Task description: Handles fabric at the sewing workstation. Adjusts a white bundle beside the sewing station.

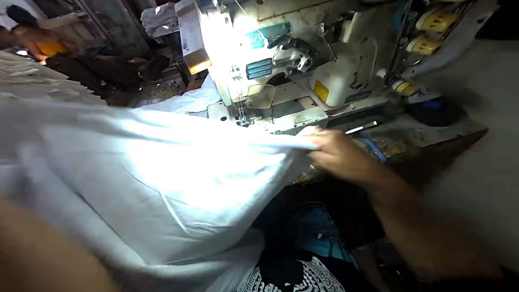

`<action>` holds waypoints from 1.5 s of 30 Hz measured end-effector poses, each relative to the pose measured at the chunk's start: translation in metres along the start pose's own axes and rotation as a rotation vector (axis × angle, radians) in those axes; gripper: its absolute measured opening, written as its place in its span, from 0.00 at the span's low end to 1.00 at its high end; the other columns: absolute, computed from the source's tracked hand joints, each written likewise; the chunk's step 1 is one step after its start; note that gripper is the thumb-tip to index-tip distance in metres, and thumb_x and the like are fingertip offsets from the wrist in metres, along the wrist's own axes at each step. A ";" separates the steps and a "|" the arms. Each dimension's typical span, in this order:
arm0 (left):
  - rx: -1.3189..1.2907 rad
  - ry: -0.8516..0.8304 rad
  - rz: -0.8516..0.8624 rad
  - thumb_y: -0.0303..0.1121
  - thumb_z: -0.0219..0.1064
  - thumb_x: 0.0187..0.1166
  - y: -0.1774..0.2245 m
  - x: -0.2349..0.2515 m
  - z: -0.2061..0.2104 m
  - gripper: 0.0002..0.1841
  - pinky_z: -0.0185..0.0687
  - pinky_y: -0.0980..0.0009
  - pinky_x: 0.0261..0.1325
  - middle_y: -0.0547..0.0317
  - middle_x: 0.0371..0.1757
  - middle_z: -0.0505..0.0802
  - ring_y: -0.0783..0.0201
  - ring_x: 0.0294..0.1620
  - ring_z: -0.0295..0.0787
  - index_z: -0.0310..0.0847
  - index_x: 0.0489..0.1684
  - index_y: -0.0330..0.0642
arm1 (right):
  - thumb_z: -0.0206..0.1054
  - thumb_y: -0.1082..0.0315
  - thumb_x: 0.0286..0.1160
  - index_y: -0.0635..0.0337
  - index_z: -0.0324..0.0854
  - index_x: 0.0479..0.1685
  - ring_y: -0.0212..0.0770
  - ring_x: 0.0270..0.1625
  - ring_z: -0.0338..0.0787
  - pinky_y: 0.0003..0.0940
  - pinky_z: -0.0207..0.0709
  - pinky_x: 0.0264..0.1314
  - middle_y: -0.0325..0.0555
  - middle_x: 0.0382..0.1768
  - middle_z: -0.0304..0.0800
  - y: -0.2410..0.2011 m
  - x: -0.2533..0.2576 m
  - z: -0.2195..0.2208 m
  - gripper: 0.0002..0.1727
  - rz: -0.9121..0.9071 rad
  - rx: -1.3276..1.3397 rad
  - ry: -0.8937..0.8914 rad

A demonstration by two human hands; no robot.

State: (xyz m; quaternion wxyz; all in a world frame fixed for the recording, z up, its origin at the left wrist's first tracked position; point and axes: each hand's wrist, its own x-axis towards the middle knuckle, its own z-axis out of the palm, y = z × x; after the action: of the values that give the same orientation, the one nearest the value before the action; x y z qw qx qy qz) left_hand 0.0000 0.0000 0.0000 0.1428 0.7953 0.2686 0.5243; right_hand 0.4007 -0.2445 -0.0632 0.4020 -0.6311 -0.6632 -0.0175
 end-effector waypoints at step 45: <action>-1.010 -0.308 -0.884 0.22 0.55 0.80 0.074 -0.114 0.170 0.12 0.83 0.79 0.45 0.67 0.26 0.88 0.77 0.31 0.85 0.84 0.30 0.44 | 0.71 0.79 0.68 0.58 0.92 0.39 0.24 0.44 0.93 0.23 0.88 0.54 0.33 0.37 0.96 -0.043 -0.018 0.158 0.08 0.414 1.110 0.213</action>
State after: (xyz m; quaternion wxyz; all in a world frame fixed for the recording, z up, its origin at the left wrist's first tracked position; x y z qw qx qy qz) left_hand 0.1405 -0.1166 -0.1190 0.7329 0.5127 0.2672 0.3586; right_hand 0.2809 -0.1842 -0.1590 0.7308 -0.4378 -0.3925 0.3467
